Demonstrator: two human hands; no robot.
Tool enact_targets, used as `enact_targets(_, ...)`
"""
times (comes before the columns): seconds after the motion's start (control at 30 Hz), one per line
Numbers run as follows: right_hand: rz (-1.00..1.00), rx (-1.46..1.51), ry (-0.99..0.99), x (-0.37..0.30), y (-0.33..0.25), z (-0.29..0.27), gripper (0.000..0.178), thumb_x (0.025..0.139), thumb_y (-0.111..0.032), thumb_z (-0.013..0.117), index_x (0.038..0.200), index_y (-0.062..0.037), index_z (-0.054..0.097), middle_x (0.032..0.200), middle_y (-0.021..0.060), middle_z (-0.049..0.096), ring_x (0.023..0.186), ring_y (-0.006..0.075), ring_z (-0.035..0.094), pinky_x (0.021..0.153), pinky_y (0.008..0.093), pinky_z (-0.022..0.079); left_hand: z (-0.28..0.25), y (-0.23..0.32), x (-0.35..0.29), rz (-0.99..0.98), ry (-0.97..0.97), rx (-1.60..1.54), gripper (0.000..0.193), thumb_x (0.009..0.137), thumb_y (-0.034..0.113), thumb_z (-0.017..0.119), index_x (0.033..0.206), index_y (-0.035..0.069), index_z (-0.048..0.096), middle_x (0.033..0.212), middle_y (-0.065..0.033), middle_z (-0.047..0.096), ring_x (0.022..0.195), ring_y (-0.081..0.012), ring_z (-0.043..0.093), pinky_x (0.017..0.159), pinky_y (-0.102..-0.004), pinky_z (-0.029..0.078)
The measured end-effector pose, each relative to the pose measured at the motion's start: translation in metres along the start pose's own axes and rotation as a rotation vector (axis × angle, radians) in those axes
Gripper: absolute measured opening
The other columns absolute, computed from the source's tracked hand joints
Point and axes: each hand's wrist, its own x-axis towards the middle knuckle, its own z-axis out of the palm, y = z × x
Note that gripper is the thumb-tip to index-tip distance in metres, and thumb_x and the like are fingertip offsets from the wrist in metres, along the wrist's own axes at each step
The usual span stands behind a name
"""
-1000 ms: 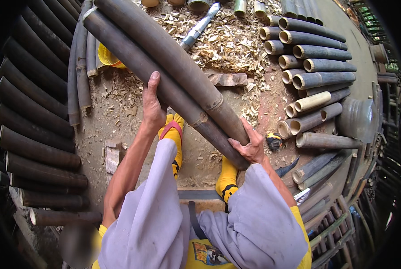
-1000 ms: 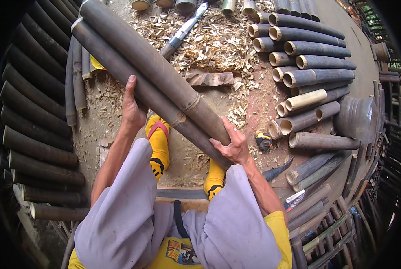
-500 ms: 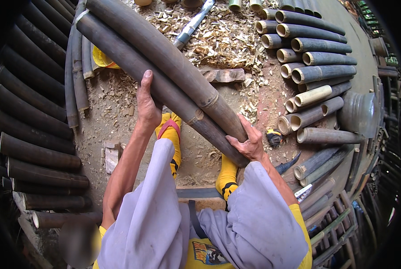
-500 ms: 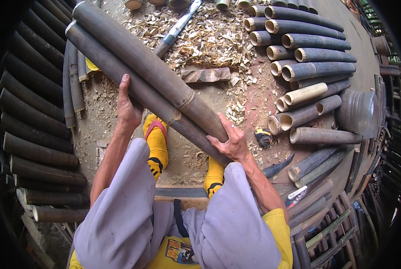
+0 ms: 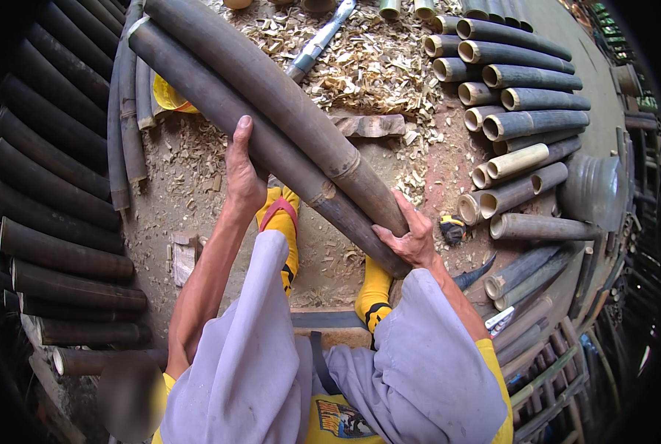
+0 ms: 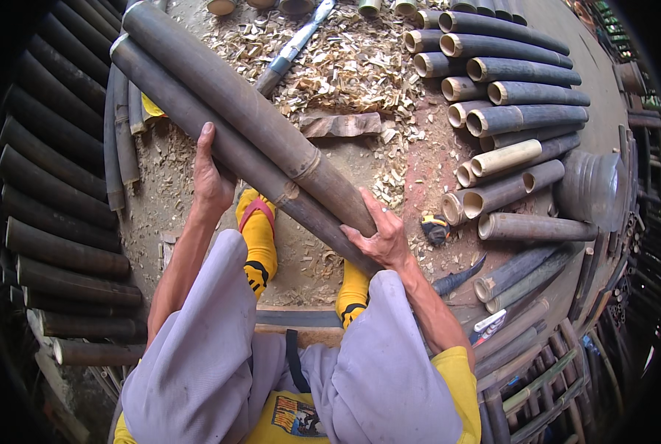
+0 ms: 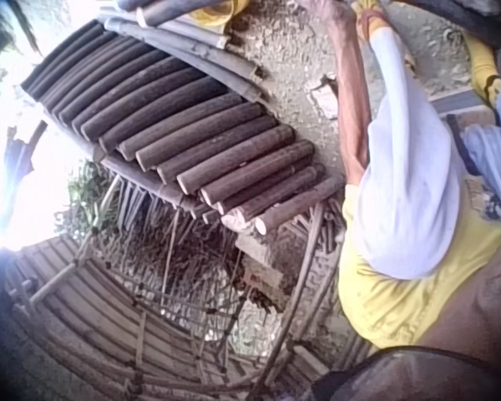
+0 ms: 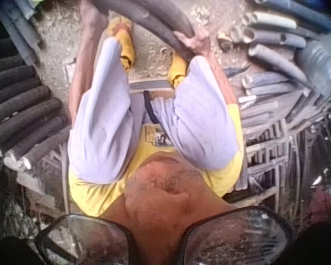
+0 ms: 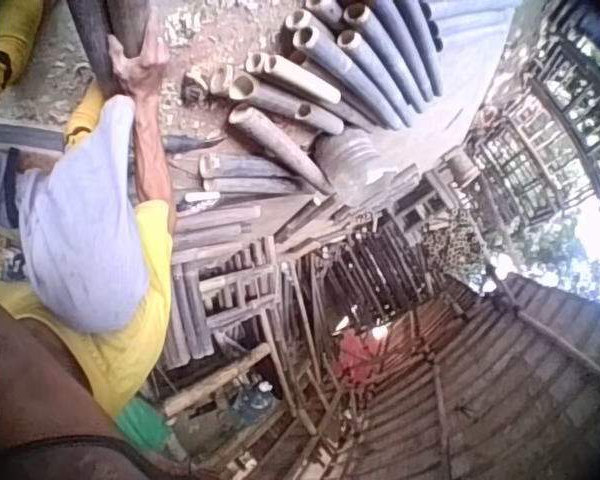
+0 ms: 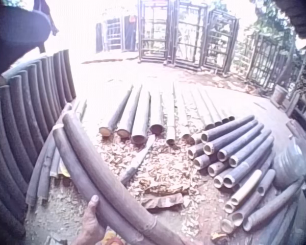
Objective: The person selects a bamboo pole, measures it, and then uses a knife and a mallet to carve a hole into the side of the pole. They repeatedly strike the knife to widen the opening and then use a smaller piece of bamboo to clear out the debris from inside.
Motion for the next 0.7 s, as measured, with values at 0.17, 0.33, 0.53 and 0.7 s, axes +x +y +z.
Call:
enact_targets(0.17, -0.015, -0.007, 0.014, 0.000, 0.001, 0.002, 0.075, 0.070, -0.023, 0.081, 0.133, -0.0006, 0.046, 0.109, 0.0229, 0.064, 0.087, 0.0330, 0.067, 0.076, 0.0379, 0.055, -0.005, -0.002, 0.003, -0.006, -0.006, -0.007, 0.068, 0.086, 0.046, 0.064, 0.133, 0.002, 0.041, 0.126, -0.0115, 0.054, 0.115, -0.0237, 0.054, 0.100, -0.0405, 0.044)
enact_targets(0.33, -0.026, 0.009, 0.031, 0.001, 0.003, 0.002, 0.074, 0.071, -0.024, 0.081, 0.132, -0.0002, 0.047, 0.106, 0.0228, 0.065, 0.084, 0.0335, 0.068, 0.073, 0.0383, 0.054, 0.005, 0.001, 0.001, -0.004, 0.003, -0.027, 0.065, 0.087, 0.043, 0.064, 0.132, 0.002, 0.042, 0.125, -0.0115, 0.054, 0.114, -0.0239, 0.054, 0.100, -0.0411, 0.045)
enact_targets(0.53, 0.027, 0.004, 0.082, 0.009, -0.014, 0.002, 0.073, 0.072, -0.025, 0.080, 0.132, 0.0017, 0.047, 0.102, 0.0234, 0.066, 0.084, 0.0341, 0.068, 0.074, 0.0385, 0.054, 0.031, 0.012, 0.026, 0.089, -0.045, 0.043, 0.063, 0.085, 0.044, 0.066, 0.125, 0.000, 0.044, 0.109, -0.0102, 0.058, 0.098, -0.0192, 0.060, 0.086, -0.0355, 0.054)
enact_targets(0.7, 0.084, 0.125, 0.155, 0.021, -0.040, 0.014, 0.074, 0.073, -0.028, 0.081, 0.131, 0.0035, 0.047, 0.099, 0.0249, 0.065, 0.087, 0.0357, 0.068, 0.073, 0.0387, 0.055, 0.067, 0.041, 0.044, 0.161, -0.098, 0.010, 0.065, 0.084, 0.043, 0.068, 0.128, 0.001, 0.042, 0.109, -0.0094, 0.057, 0.096, -0.0178, 0.059, 0.083, -0.0342, 0.053)
